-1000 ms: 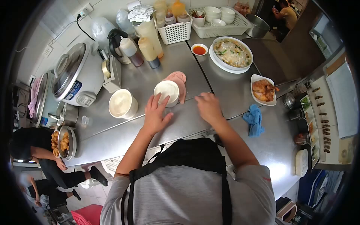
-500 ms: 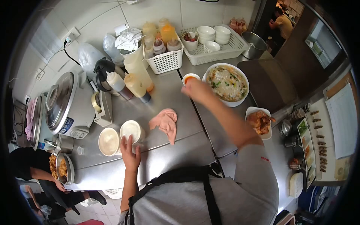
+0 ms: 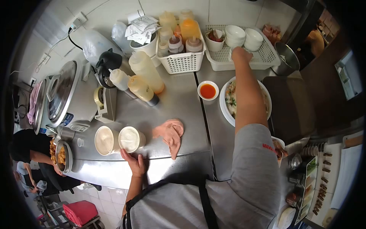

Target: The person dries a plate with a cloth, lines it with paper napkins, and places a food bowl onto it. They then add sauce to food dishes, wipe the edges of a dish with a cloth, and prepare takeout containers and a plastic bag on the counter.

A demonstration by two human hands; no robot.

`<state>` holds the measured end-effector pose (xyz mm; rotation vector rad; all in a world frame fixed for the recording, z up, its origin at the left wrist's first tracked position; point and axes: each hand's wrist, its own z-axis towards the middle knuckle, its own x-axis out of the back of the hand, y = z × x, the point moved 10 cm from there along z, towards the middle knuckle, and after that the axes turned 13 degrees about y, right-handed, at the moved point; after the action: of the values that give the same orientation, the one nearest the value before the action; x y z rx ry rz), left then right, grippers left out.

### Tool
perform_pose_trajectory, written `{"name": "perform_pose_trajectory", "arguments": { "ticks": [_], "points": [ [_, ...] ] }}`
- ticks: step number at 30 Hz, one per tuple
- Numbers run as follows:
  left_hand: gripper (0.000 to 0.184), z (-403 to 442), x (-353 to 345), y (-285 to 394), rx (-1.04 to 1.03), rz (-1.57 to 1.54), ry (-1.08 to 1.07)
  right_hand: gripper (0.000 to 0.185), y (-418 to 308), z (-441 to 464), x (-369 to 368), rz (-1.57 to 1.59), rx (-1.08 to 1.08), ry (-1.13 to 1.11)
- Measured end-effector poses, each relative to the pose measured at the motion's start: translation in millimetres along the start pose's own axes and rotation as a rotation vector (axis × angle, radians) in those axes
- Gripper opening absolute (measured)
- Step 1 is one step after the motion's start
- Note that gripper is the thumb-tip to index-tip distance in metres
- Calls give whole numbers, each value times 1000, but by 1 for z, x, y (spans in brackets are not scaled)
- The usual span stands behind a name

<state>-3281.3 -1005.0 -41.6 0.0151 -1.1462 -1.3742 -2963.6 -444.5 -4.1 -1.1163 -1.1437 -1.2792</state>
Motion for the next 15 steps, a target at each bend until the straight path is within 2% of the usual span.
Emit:
{"name": "perform_pose_trajectory", "arguments": {
  "ticks": [1,4,7,9,10,12,13,14,15],
  "points": [
    [73,-1,-1,-1,-10,19,-6,31,4,2,0,8,-10,-16],
    [72,-3,-1,-5,-14,-6,-4,26,0,-22,50,179,13,219],
    [73,-3,-3,-9,4,-14,-4,18,-20,-83,75,598,274,158],
    [73,-4,-4,-10,29,-38,-5,15,-29,-157,68,843,381,-98],
    [72,-3,-4,-11,45,-61,-2,12,-29,-202,70,846,343,-243],
    [72,-2,-5,-11,62,-102,-2,11,-36,-271,57,548,655,-230],
    [72,-2,-5,-11,63,-119,-5,13,-33,-295,45,310,659,-312],
    [72,-2,-4,-11,66,-134,-7,15,-32,-315,40,203,740,-317],
    [72,-3,-4,-12,74,-115,-12,16,-27,-327,29,180,729,-316]
  ]
}}
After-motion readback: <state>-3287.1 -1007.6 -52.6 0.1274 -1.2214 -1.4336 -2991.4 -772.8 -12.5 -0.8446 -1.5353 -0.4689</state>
